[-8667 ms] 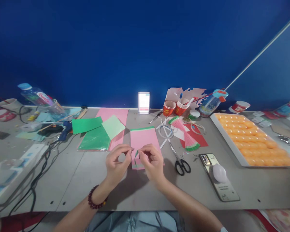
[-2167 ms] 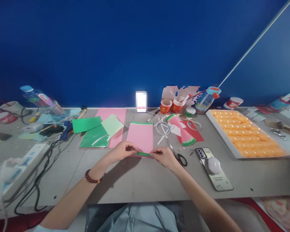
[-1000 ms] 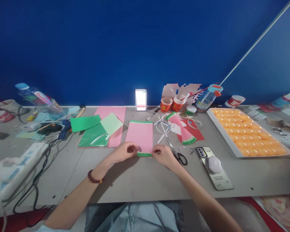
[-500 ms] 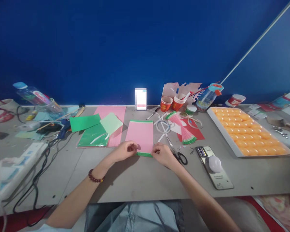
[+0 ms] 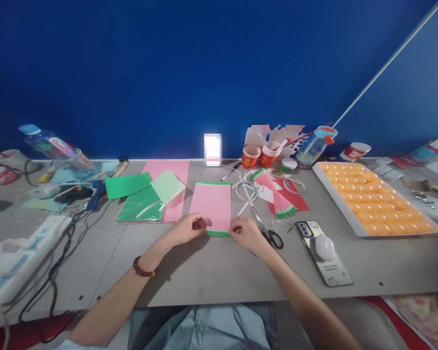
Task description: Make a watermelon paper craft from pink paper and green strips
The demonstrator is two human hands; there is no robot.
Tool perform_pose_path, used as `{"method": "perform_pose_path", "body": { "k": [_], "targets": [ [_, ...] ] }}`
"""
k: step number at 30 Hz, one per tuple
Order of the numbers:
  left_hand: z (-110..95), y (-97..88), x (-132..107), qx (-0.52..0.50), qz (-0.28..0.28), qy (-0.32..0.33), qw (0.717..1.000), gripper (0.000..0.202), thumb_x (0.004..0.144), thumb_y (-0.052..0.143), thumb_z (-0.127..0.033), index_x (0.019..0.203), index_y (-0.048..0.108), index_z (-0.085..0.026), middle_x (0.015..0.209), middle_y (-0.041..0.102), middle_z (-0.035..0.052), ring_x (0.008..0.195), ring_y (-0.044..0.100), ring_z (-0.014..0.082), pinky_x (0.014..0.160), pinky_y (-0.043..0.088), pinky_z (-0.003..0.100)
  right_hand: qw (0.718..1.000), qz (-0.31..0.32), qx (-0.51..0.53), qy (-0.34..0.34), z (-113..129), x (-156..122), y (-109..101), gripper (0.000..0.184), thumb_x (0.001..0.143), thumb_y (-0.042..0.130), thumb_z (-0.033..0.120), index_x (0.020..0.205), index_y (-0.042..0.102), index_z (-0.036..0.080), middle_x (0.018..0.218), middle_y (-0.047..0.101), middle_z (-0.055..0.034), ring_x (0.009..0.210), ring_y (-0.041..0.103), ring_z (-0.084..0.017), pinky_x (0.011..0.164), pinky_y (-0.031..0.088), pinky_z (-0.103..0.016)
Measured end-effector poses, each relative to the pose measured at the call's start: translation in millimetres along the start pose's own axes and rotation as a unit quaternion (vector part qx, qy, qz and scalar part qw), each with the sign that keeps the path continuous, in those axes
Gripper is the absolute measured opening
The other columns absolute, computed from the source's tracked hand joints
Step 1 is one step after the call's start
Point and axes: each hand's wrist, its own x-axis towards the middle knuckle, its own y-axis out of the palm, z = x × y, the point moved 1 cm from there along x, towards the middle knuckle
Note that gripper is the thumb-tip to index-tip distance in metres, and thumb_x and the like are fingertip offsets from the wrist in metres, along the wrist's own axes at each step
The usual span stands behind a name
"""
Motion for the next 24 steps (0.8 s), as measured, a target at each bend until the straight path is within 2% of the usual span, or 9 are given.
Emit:
{"method": "perform_pose_path", "body": {
  "k": [10,24],
  "targets": [
    [2.9,1.3,-0.9,0.021,-0.011,0.004,1.0,0.02,0.071,0.059,-0.015,0.088,0.067,-0.017,0.079,0.067,0.0026,0.068,0.058,0.0132,0.06,0.044,0.022,1.0,-0.003,0.024,-0.001,-1.5,-3.4,1.5,0.015,0.073,0.059,0.027,0.065,0.068,0.017,0.079,0.063,-0.0054,0.063,0.059,-0.013,0.056,0.047,-0.023],
    [0.0,-0.1,-2.7,0.019,-0.009,0.005,1.0,0.02,0.071,0.058,-0.016,0.089,0.066,-0.016,0.078,0.067,0.0032,0.067,0.057,0.0136,0.06,0.044,0.023,0.999,-0.014,0.04,-0.002,-3.1,-6.8,3.9,0.015,0.075,0.06,0.026,0.065,0.068,0.017,0.078,0.064,-0.0053,0.066,0.06,-0.014,0.059,0.049,-0.024]
  ]
}}
